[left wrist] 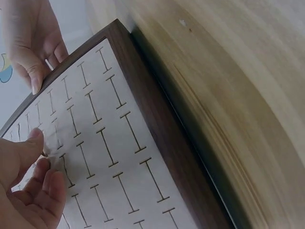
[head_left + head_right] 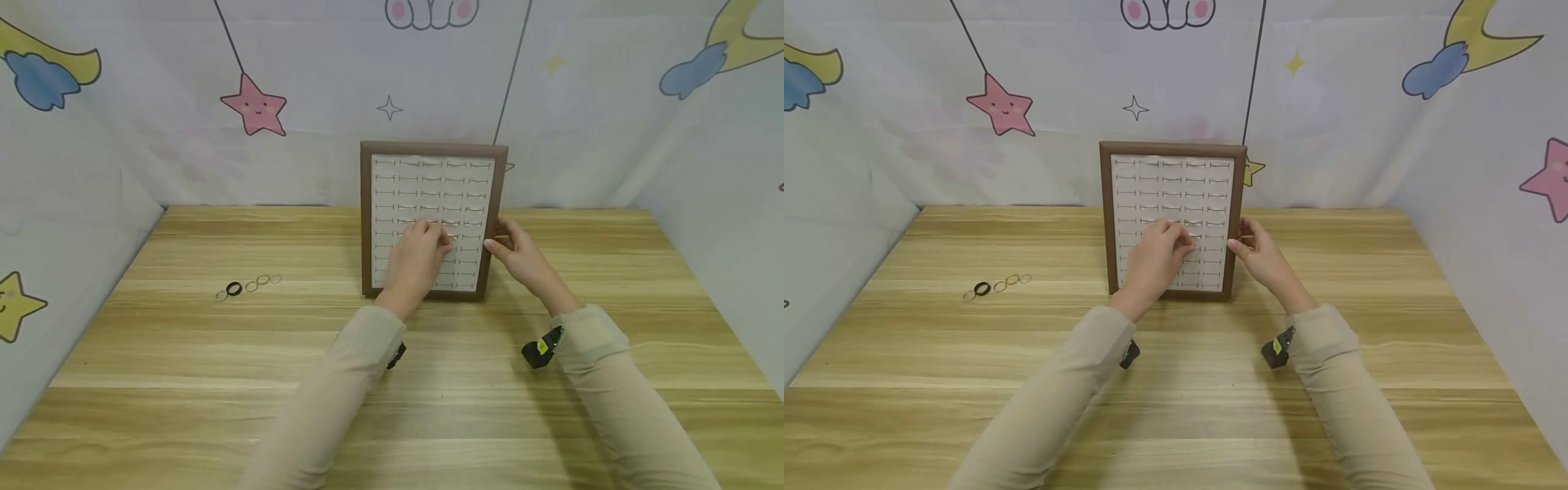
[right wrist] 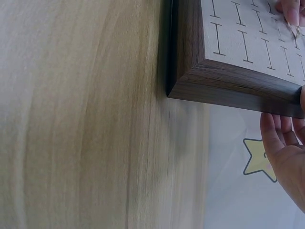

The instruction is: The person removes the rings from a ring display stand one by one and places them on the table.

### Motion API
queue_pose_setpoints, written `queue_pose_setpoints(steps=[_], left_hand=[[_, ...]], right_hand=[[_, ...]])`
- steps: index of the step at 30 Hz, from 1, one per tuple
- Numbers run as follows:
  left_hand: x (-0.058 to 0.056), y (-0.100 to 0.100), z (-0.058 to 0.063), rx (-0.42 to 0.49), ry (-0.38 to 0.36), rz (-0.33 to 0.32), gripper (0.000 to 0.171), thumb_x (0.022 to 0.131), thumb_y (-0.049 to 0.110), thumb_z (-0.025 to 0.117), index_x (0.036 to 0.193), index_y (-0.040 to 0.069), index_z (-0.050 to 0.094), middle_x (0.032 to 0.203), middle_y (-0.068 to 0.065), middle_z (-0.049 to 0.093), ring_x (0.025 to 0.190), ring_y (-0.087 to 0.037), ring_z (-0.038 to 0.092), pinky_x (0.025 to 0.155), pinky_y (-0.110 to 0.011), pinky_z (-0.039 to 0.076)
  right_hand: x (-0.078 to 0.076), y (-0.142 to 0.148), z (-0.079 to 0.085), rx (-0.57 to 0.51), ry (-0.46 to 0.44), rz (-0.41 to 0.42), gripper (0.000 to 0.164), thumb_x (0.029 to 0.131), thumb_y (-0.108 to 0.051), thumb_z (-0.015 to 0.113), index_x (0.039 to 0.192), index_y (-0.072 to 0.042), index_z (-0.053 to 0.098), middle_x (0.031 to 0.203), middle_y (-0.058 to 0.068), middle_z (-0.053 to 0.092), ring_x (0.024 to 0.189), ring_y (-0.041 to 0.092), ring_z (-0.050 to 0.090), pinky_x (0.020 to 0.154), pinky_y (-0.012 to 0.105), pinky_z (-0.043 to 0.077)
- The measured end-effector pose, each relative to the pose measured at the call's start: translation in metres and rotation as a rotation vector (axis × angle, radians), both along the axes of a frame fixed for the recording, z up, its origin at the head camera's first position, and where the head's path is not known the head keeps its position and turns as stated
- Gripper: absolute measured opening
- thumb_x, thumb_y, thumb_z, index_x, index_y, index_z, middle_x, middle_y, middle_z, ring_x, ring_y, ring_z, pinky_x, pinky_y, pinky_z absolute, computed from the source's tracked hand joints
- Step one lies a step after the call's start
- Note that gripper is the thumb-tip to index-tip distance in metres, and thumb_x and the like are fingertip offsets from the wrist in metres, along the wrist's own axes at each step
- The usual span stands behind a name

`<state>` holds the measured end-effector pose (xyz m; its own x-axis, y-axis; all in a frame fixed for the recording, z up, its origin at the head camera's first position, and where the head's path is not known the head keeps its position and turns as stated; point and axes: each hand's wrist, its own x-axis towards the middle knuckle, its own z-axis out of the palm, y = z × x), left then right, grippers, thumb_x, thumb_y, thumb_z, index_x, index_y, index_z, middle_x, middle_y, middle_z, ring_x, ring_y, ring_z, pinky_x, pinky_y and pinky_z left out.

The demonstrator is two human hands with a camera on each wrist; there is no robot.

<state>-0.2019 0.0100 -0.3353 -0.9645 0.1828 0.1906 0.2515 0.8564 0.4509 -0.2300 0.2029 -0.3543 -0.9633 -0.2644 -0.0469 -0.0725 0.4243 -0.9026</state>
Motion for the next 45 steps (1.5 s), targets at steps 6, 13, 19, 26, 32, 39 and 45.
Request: queue_pose_setpoints(steps=[6, 13, 19, 26, 32, 39, 45], left_hand=[[0.002, -0.007, 0.006, 0.064, -0.067, -0.010, 0.015, 0.093, 0.029, 0.059, 0.100, 0.016, 0.064, 0.107, 0.002, 0.063, 0.097, -0.013, 0.059, 0.076, -0.026, 0.053], [0.004, -0.032, 0.014, 0.186, -0.055, 0.053, 0.018, 0.093, 0.023, 0.062, 0.107, 0.013, 0.064, 0.109, -0.002, 0.068, 0.098, -0.017, 0.065, 0.083, -0.032, 0.054], [0.000, -0.064, 0.023, 0.291, -0.044, 0.138, 0.027, 0.093, 0.021, 0.062, 0.118, 0.011, 0.060, 0.117, -0.005, 0.063, 0.104, -0.019, 0.062, 0.085, -0.035, 0.053], [-0.003, -0.114, 0.037, 0.387, -0.026, 0.284, 0.038, 0.094, 0.024, 0.061, 0.129, 0.010, 0.056, 0.127, -0.008, 0.057, 0.109, -0.024, 0.056, 0.081, -0.038, 0.050], [0.005, -0.156, 0.038, 0.365, 0.039, 0.384, 0.040, 0.095, 0.025, 0.059, 0.132, 0.008, 0.056, 0.129, -0.013, 0.057, 0.107, -0.029, 0.056, 0.079, -0.039, 0.047], [0.017, -0.196, 0.028, 0.350, 0.022, 0.488, 0.041, 0.096, 0.025, 0.058, 0.132, 0.008, 0.056, 0.130, -0.015, 0.057, 0.108, -0.032, 0.055, 0.079, -0.038, 0.044], [0.024, -0.231, 0.012, 0.312, -0.046, 0.578, 0.042, 0.097, 0.026, 0.055, 0.135, 0.007, 0.053, 0.132, -0.017, 0.053, 0.113, -0.034, 0.051, 0.077, -0.033, 0.039]], right_hand=[[0.000, 0.000, 0.000, 0.011, 0.001, 0.000, 0.054, 0.101, -0.011, 0.043, 0.147, 0.007, 0.020, 0.140, 0.030, 0.036, 0.133, 0.042, 0.039, 0.112, 0.052, 0.034], [0.000, 0.001, 0.000, 0.017, -0.003, 0.003, 0.054, 0.102, -0.012, 0.042, 0.147, 0.006, 0.020, 0.140, 0.029, 0.035, 0.133, 0.041, 0.039, 0.112, 0.051, 0.034], [0.001, 0.000, 0.002, 0.019, -0.011, 0.000, 0.054, 0.102, -0.013, 0.043, 0.148, 0.005, 0.020, 0.141, 0.029, 0.035, 0.133, 0.041, 0.039, 0.113, 0.051, 0.033], [0.001, 0.000, 0.002, 0.019, -0.014, -0.001, 0.054, 0.102, -0.013, 0.043, 0.148, 0.004, 0.020, 0.142, 0.028, 0.035, 0.135, 0.041, 0.037, 0.113, 0.051, 0.032], [0.001, 0.000, 0.002, 0.019, -0.006, -0.003, 0.053, 0.102, -0.012, 0.042, 0.147, 0.005, 0.021, 0.141, 0.029, 0.036, 0.132, 0.041, 0.039, 0.112, 0.051, 0.034], [0.001, 0.000, 0.001, 0.009, 0.002, -0.004, 0.052, 0.102, -0.010, 0.042, 0.147, 0.006, 0.021, 0.140, 0.030, 0.036, 0.131, 0.041, 0.040, 0.112, 0.051, 0.034], [0.001, -0.002, -0.001, -0.004, 0.011, -0.004, 0.051, 0.102, -0.010, 0.042, 0.146, 0.007, 0.023, 0.139, 0.030, 0.036, 0.131, 0.041, 0.041, 0.111, 0.051, 0.035]])
